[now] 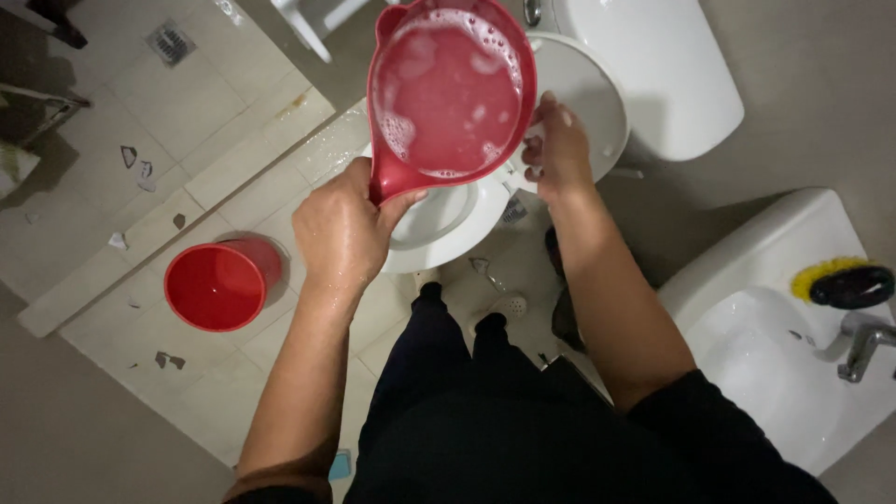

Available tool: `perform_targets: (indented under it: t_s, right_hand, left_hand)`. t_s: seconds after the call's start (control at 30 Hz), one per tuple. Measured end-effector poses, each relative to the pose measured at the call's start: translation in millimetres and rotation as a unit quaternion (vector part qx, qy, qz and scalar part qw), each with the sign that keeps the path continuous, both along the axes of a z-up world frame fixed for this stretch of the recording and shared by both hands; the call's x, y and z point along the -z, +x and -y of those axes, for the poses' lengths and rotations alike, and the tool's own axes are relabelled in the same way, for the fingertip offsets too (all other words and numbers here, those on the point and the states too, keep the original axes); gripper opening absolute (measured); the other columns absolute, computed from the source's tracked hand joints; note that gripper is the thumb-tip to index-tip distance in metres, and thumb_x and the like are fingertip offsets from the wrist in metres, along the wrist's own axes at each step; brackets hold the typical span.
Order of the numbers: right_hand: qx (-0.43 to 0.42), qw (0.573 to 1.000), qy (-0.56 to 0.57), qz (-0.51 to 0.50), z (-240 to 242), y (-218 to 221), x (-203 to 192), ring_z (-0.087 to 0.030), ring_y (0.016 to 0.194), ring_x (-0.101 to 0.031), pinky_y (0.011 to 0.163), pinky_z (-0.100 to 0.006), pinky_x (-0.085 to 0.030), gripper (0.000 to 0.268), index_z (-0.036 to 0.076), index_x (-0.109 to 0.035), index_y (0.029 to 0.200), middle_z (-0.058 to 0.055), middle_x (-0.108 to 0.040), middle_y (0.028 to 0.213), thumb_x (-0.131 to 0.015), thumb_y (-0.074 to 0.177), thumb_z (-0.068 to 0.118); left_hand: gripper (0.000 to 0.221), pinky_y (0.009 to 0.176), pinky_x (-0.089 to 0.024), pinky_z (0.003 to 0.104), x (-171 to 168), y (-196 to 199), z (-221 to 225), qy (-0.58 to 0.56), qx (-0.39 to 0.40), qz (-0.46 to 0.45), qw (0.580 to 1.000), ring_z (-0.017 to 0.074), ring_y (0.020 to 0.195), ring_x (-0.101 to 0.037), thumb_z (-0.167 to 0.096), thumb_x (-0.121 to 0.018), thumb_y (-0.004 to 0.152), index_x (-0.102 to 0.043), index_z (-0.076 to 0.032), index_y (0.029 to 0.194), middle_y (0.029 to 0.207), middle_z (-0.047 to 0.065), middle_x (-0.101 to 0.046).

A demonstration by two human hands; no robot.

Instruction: The person is scrubbing the toilet tank cover with soap and then washing a water scoop and their hands in the sink.

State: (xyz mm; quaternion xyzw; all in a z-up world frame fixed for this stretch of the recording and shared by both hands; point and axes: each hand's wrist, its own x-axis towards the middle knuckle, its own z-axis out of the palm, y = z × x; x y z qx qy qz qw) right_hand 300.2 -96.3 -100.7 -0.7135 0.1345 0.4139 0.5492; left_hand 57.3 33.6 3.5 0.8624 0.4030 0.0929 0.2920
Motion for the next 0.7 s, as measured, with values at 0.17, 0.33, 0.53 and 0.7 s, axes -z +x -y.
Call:
perform_targets:
  t_s: [0.17, 0.33, 0.53, 0.7]
  right_hand:
    - [-0.004, 0.998, 0.062, 0.033, 1, -1, -7, -0.009, 0.051, -0.041, 0.041, -0.025, -0.027, 0.033, 0.016, -0.055, 0.088, 0.001, -0.047, 0.068, -0.054, 0.103, 0.046]
    - [-0.018, 0.998, 0.058, 0.012, -1, -8, -4, -0.008, 0.053, -0.042, 0.041, -0.023, -0.027, 0.023, 0.014, -0.058, 0.102, -0.002, -0.053, 0.074, -0.051, 0.105, 0.035]
    - [-0.025, 0.968, 0.221, -0.114, 11, -17, 46, -0.017, 0.065, -0.062, 0.045, -0.03, -0.045, 0.034, 0.012, -0.056, 0.129, -0.013, -0.066, 0.105, -0.038, 0.105, 0.03]
    - [-0.019, 0.976, 0.113, -0.187, 21, -30, 119, -0.022, 0.082, -0.066, 0.065, -0.041, -0.053, 0.035, 0.017, -0.056, 0.131, -0.012, -0.065, 0.116, -0.048, 0.104, 0.038]
  left_hand:
    - [0.054, 0.051, -0.048, 0.043, 0, -5, -4, 0.032, 0.013, 0.013, 0.999, 0.0303, 0.056, -0.066, -0.054, -0.086, 0.077, -0.072, -0.004, 0.092, 0.065, 0.011, -0.068]
    - [0.055, 0.053, -0.049, 0.042, -2, -6, 0, 0.036, 0.013, 0.031, 0.999, 0.0301, 0.058, -0.066, -0.056, -0.085, 0.078, -0.072, -0.004, 0.091, 0.068, 0.011, -0.069]
    - [0.055, 0.053, -0.049, 0.043, -10, -8, 1, 0.067, 0.031, 0.02, 0.997, 0.0316, 0.058, -0.066, -0.057, -0.083, 0.078, -0.072, -0.005, 0.092, 0.068, 0.011, -0.068]
    - [0.052, 0.053, -0.05, 0.044, -9, -14, 9, 0.124, 0.043, 0.002, 0.991, 0.0331, 0.064, -0.066, -0.054, -0.084, 0.077, -0.07, -0.006, 0.091, 0.075, 0.009, -0.07]
